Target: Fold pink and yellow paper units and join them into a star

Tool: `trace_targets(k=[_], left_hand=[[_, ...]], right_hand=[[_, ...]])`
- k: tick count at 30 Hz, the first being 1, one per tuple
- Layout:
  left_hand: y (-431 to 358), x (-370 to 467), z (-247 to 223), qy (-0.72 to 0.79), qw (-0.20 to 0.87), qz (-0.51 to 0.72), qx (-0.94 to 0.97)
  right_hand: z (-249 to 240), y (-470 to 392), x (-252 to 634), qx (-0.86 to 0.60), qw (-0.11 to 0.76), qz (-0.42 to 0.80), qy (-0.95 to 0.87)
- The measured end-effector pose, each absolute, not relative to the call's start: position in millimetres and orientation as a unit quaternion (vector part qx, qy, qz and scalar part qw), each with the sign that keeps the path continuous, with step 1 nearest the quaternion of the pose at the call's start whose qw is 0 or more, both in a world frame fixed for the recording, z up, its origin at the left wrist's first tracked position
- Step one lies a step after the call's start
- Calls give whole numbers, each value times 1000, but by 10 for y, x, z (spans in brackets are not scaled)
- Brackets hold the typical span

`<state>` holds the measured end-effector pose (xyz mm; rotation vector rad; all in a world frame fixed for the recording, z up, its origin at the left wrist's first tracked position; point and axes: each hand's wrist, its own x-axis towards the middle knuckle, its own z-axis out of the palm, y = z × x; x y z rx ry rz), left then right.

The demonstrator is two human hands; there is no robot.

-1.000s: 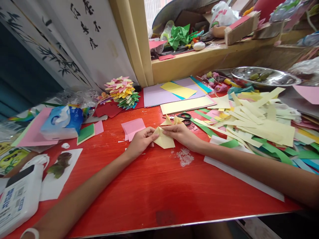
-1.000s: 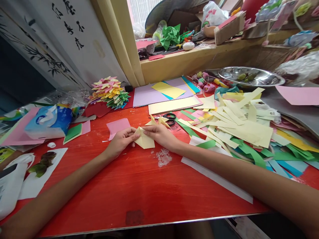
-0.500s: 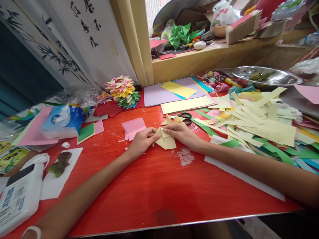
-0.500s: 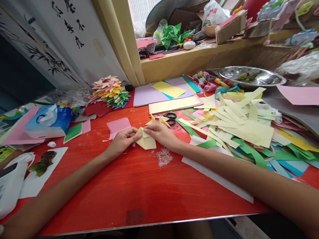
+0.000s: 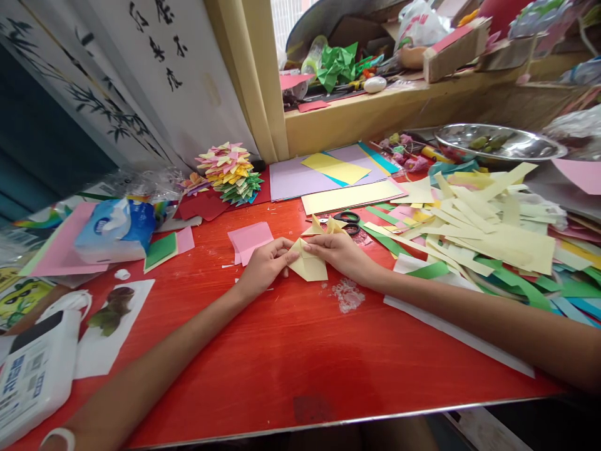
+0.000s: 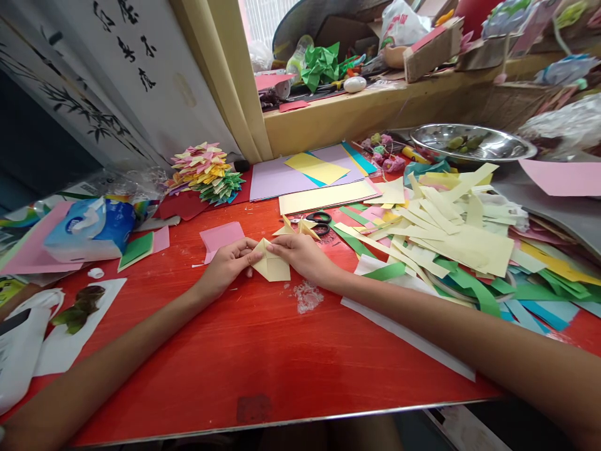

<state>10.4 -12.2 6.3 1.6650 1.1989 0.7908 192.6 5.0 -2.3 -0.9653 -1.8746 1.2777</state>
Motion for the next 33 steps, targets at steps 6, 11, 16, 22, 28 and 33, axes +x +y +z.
trace_targets(k=[6,11,16,22,28,33], left_hand=[[-112,104,55,483,460,320,673],[-116,116,65,472,481,317,668],[-112,132,89,484,428,342,683],[-127,128,109,496,350,401,686],[-100,108,96,499,392,509,581],[-52,84,88,460,460,541,533]], right_hand=[[10,37,1910,-419,322,437,-728],[22,27,1905,-435,301,417,-740],[55,-9,1914,-408,272,396,-777],[56,-15,1923,-377,284,426,-771],[39,16,1918,-388,349,552,-650],[50,8,1882,-318,383,648,-577]])
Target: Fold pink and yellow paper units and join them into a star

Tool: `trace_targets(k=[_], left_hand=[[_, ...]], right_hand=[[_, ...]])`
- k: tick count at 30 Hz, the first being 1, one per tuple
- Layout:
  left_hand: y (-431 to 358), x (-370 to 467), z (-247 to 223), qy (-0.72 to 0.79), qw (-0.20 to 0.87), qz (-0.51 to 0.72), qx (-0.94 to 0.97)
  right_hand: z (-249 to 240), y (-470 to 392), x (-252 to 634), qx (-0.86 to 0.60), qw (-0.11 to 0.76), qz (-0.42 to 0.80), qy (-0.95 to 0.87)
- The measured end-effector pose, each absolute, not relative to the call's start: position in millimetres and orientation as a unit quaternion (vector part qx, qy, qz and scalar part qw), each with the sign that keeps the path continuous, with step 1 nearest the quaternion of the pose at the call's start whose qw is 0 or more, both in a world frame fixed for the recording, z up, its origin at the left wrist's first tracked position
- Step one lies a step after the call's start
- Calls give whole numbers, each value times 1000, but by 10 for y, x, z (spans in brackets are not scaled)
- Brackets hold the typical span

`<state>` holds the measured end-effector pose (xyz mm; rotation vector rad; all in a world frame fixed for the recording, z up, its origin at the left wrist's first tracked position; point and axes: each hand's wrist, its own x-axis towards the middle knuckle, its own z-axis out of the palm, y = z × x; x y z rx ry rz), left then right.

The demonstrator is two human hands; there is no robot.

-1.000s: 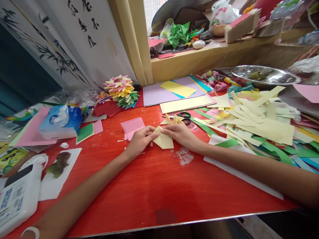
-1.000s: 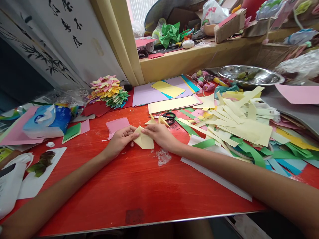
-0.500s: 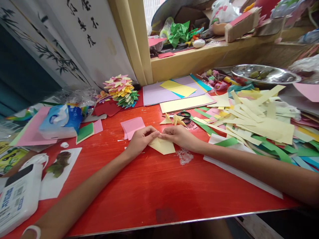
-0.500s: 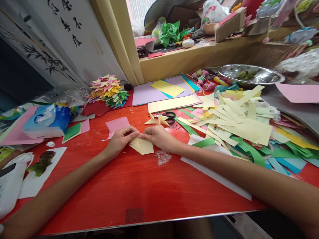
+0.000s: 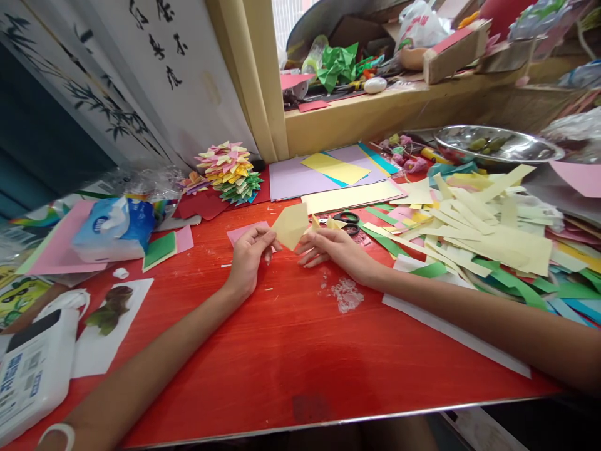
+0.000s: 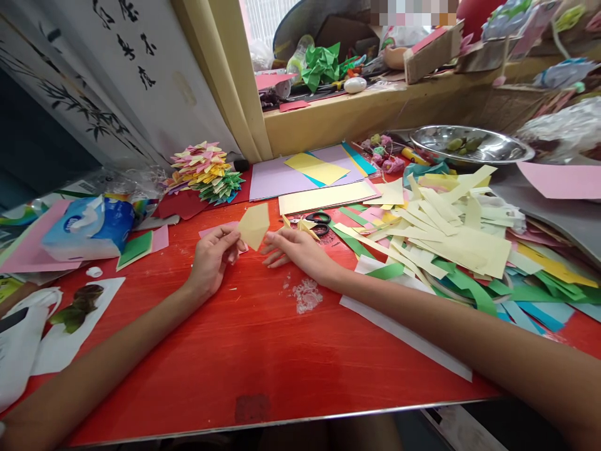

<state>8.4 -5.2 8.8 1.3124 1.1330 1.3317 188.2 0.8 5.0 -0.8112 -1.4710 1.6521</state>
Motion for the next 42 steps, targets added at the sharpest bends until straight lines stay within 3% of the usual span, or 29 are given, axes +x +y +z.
trace_targets(k=[6,10,14,20,26,31,42], left_hand=[[-104,119,96,457,504,405,611],[-111,125,75,466,486,378,635],[-104,117,62,465,491,354,646],[-99,121,59,470,468,426,615],[-98,131,62,456,475,438,611],[-94,129,54,467,440,463,612],[-71,111,32,463,497,477,558]], right_hand=[[34,12,1883,-345,345,623,-611],[6,26,1890,-342,304,617,-640],[-13,34,1896,-330,360,611,-623],[5,31,1913,-343,328,595,-649],[-41,54,1925,-387,364,521,-668],[-42,46,1930,-377,364,535,-663],[-9,44,1925,-321,403,641,-570]])
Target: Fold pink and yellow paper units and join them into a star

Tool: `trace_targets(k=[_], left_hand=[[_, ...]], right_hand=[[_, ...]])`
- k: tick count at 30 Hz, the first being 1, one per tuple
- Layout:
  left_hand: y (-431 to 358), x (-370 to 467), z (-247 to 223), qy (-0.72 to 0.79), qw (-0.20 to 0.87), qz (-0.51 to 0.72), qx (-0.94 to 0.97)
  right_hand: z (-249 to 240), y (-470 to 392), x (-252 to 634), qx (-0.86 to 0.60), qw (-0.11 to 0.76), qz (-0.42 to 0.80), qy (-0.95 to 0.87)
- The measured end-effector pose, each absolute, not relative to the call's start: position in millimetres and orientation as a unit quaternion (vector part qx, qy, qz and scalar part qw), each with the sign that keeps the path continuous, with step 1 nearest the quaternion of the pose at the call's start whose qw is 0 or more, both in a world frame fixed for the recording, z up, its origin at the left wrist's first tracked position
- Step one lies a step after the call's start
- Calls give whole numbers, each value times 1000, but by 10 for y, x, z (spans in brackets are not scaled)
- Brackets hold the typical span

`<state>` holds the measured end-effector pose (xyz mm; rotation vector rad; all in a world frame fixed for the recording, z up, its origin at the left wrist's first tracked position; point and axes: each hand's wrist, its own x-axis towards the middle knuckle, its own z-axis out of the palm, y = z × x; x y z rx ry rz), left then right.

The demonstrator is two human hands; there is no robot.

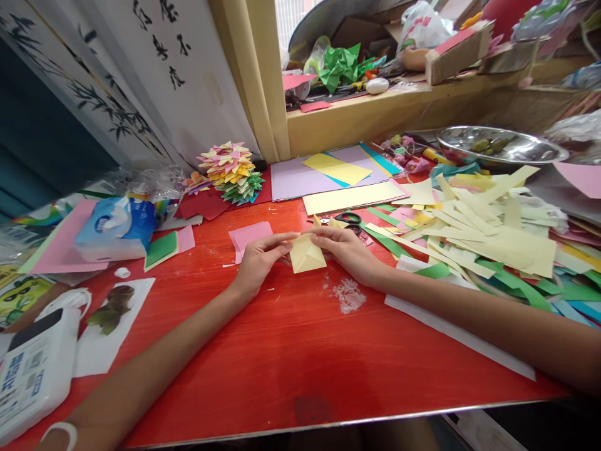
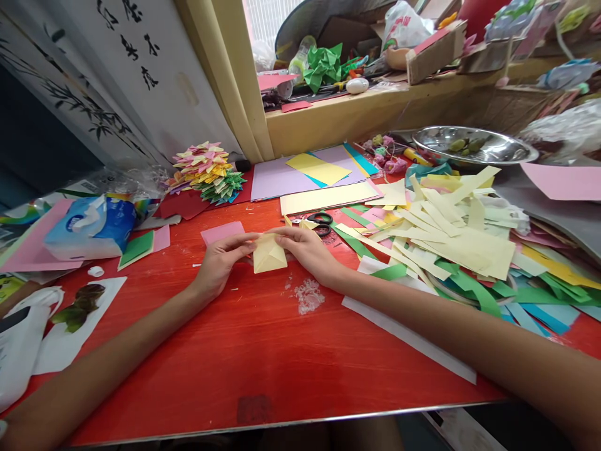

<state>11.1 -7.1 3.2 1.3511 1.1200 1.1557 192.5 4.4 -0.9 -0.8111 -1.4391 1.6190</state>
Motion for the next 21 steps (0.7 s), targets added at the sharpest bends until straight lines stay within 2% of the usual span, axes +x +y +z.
trace_targets(k=[4,9,21], left_hand=[[-85,118,40,461,490,481,562],[-93,117,49,468,479,479,568],[-91,126,58,458,483,446,598]], right_hand=[[-17,47,1925,-314,421,652,-547],[40,24,1919,-319,403,659,-549],[45,-4,1927,-359,389,533,-660]])
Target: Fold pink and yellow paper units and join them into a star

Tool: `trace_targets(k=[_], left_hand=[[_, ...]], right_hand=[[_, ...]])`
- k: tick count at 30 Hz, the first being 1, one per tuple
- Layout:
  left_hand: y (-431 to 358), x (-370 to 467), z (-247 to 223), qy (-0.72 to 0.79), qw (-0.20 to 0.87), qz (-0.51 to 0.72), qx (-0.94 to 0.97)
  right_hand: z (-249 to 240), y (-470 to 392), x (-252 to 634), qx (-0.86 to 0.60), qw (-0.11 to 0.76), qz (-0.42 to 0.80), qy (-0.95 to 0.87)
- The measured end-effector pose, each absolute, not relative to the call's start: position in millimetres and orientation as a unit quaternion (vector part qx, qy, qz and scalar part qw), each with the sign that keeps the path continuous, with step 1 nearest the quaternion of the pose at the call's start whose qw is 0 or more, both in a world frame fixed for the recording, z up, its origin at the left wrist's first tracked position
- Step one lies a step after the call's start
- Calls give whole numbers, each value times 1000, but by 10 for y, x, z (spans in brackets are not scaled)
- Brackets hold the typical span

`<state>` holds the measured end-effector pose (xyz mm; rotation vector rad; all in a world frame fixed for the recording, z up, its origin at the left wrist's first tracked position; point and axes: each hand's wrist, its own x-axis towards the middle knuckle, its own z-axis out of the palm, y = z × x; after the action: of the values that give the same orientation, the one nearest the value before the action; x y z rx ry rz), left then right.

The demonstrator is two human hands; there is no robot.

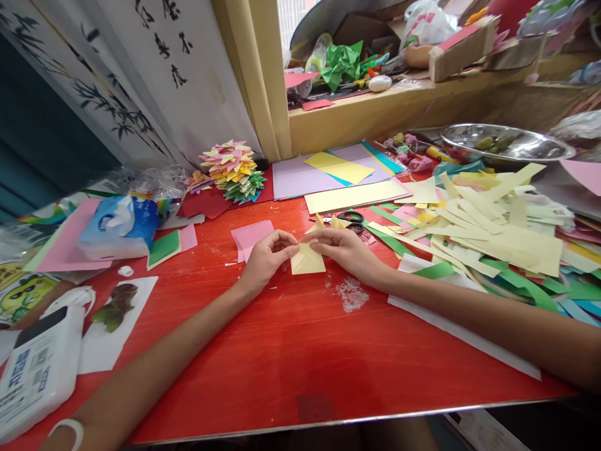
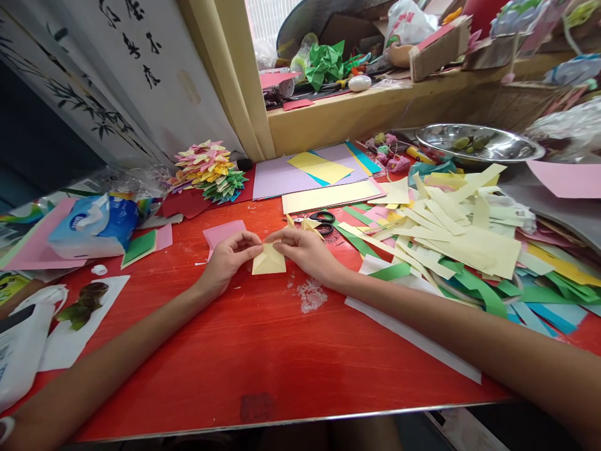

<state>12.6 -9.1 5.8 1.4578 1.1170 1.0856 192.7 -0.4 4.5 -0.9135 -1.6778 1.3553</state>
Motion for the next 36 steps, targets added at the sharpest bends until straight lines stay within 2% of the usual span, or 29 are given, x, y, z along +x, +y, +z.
trace_targets(k=[4,8,17,22,30,36], left_hand=[[-72,111,44,455,490,460,584],[-58,99,44,449,485,489,570],[-84,124,44,425,507,452,599],[-73,102,30,418,475,468,616],[-100,87,45,423,376,439,698],[-132,100,85,440,337,426,715]], right_hand=[[87,-11,1901,-339,393,595,-613],[74,14,1893,-291,355,652,-604],[-10,55,1915,-299,399,641,-584],[-19,68,1909,-269,429,678,-533],[22,76,1914,-275,423,725,-469],[52,20,1906,-304,397,681,-535]])
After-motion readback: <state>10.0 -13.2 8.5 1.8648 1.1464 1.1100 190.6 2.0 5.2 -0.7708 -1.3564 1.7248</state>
